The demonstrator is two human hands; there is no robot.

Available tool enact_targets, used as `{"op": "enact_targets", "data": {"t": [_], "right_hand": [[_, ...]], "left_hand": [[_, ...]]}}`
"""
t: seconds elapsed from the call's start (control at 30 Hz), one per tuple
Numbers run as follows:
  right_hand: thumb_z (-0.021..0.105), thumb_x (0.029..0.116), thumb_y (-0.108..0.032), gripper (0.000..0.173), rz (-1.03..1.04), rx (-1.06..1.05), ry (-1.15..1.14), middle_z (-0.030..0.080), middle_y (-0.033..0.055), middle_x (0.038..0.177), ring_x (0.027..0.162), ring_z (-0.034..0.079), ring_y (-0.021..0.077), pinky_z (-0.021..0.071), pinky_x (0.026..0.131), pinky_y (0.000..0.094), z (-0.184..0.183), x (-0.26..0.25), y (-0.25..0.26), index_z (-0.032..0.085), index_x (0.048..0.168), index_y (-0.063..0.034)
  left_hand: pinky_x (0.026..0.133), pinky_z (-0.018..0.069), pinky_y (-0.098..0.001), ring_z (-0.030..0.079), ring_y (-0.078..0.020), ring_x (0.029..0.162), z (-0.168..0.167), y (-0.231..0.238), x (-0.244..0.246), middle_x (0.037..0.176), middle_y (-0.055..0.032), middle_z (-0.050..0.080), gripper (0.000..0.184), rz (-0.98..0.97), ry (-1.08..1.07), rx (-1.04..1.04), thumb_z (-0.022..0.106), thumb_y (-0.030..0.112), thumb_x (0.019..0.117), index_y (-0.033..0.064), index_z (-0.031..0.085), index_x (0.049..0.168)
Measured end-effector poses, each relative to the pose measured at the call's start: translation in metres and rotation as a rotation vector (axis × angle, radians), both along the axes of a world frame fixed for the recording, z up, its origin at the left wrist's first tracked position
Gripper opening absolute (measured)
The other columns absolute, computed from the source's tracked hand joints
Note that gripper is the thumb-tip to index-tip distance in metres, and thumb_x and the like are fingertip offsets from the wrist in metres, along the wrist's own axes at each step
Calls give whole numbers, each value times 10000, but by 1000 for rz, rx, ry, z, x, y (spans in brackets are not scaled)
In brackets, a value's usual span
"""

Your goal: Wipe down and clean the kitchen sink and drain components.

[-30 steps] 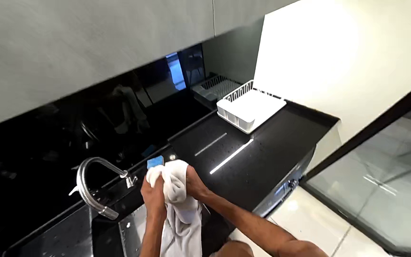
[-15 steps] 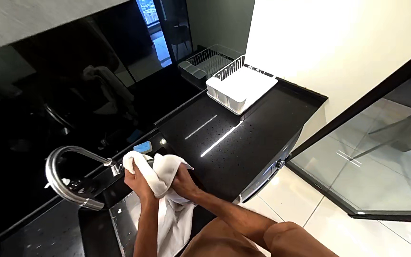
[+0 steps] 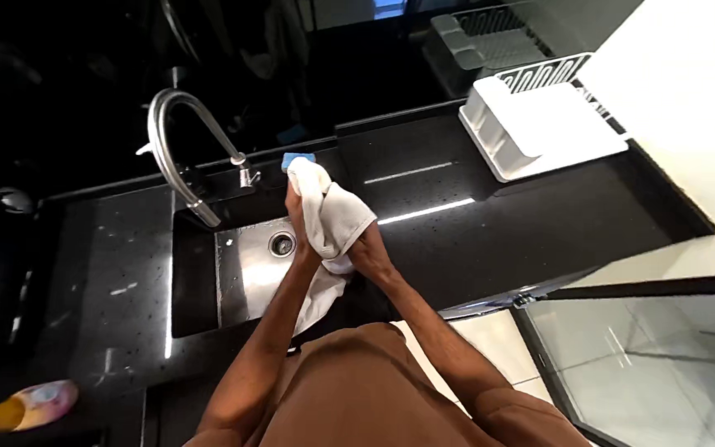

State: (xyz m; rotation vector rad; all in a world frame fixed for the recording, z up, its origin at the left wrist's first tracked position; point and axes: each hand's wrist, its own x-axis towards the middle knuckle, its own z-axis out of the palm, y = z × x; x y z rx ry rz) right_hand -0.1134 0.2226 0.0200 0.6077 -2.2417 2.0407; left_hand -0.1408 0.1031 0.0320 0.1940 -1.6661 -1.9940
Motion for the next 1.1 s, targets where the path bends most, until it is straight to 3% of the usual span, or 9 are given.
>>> {"op": "enact_targets", "data": {"t": [0.2,0.33,0.43,0.53,0.6,0.73,0.83,0.93,1.1], "right_hand": [[606,997,-120,104,-213,-62,13,636,91,782,664,630,167,529,565,341,-5,-1,-14,645,960,-32],[589,1030,-140,164,-243,-150,-58,663,52,979,868,666,110,578,738,303,-7,6,-15,600,1181,-77],[583,1014,-117,219,-66,-305,-60,693,-3,1052,947,675,68,592,824,292,-10,0,-3,612,1231,-105],[556,1001,-101,313,-24,-632,-183,672,50,1216,1152,650,169,551,1008,441,-7,-11,0,548,1314,-96],[525,1024,-175,297,-60,-793,-299,647,40,1256,1214,616,180,519,1049,463,4,-18,3,532,1318,-140],[412,1073,-165,206,-176,-834,-370,674,28,1105,1085,657,146,573,945,412,28,-33,25,559,1214,-136],[406,1072,-132,259,-386,-603,-208,659,65,1124,1092,641,115,561,959,352,29,-44,39,550,1261,-30],[396,1068,-108,289,-507,-476,-206,632,85,1147,1103,623,86,541,970,287,23,-47,46,509,1303,18],[399,1082,-143,320,-301,-362,-381,640,73,1181,1072,628,82,546,939,304,8,-10,43,489,1368,-29]], "left_hand": [[910,558,-289,650,-75,965,-21,11,-12,1012,-19,671,194,104,210,80,463,73,1050,9,601,1171],[834,573,-251,663,-41,867,2,15,-11,912,-13,679,136,172,103,-6,546,66,1016,-23,632,1072],[738,595,-291,677,-96,798,19,7,-8,855,-38,676,170,120,-99,300,489,127,1067,19,621,1068],[903,561,-418,645,-170,1051,33,8,2,1093,-58,653,342,45,-130,615,303,323,1116,126,526,1284],[912,564,-420,655,-170,1044,38,21,13,1075,-56,670,387,33,-120,484,296,363,1112,114,563,1241],[750,552,-312,620,-94,890,20,20,64,1041,-16,623,265,-271,-201,-312,467,309,1057,121,616,1169],[966,547,-494,597,-237,1196,24,-1,73,1400,-119,520,490,-798,-420,-750,670,271,958,92,537,1394],[1033,508,-503,554,-253,1297,42,-4,70,1495,-102,506,485,-760,-386,-754,618,145,958,88,552,1435],[877,599,-352,675,-154,1061,54,8,49,1356,-41,602,369,-618,-292,-477,547,275,1065,124,582,1400]]}}
